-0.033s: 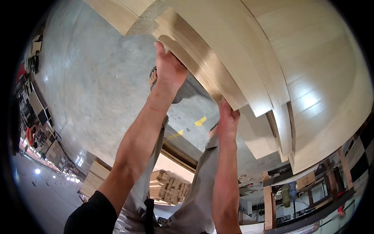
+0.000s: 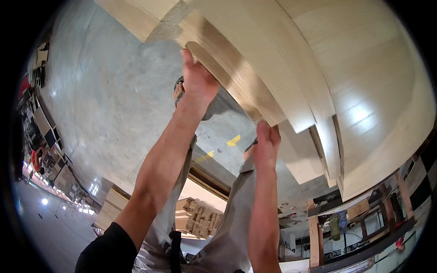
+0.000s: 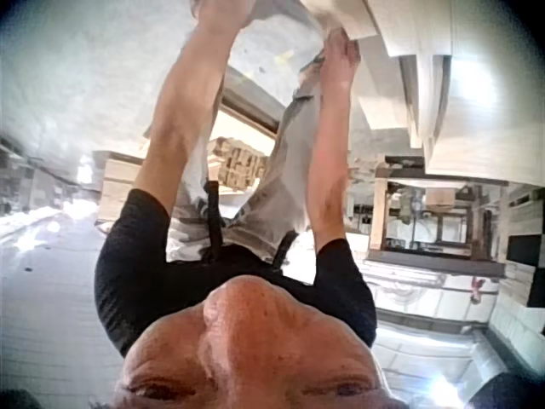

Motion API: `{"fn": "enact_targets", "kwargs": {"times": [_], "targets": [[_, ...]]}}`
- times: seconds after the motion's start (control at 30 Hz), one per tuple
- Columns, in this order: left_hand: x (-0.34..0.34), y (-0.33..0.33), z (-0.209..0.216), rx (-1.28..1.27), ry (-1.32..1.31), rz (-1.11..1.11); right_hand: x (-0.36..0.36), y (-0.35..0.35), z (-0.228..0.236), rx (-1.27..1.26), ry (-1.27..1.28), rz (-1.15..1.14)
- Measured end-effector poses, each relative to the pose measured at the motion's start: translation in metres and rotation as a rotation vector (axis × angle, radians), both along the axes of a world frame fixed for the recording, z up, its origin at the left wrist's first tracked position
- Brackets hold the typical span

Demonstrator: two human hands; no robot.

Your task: The person takes wooden planks from a stack on the floor, carries them to a planer machine, and feeds them through the machine by hand.

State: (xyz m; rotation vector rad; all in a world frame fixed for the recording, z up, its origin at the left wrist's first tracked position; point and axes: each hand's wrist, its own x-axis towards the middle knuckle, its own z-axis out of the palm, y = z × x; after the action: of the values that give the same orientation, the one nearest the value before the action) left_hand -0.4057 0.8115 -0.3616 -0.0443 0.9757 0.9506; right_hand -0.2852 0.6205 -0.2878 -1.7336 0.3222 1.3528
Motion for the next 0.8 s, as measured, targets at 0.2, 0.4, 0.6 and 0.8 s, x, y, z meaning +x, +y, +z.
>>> {"fn": "enact_targets", "kwargs": {"times": [0.2,0.4,0.6,0.8], "targets": [[-0.011,0.001,0.007,-0.185,0.088,-0.067,0.014,-0.170,0.135,-0.081,-0.349,0.851],[-0.103,-0.120,0.071,-0.168,0.496,-0.699,0.010,-0.251,0.140,-0.175,0.078,0.634],[-0.179,-0.248,0.244,0.028,0.918,-1.239,-0.008,-0.317,-0.054,-0.147,0.130,1.023],[-0.116,-0.290,0.365,-0.053,0.813,-1.291,0.048,-0.329,0.110,-0.250,0.152,0.995]]}}
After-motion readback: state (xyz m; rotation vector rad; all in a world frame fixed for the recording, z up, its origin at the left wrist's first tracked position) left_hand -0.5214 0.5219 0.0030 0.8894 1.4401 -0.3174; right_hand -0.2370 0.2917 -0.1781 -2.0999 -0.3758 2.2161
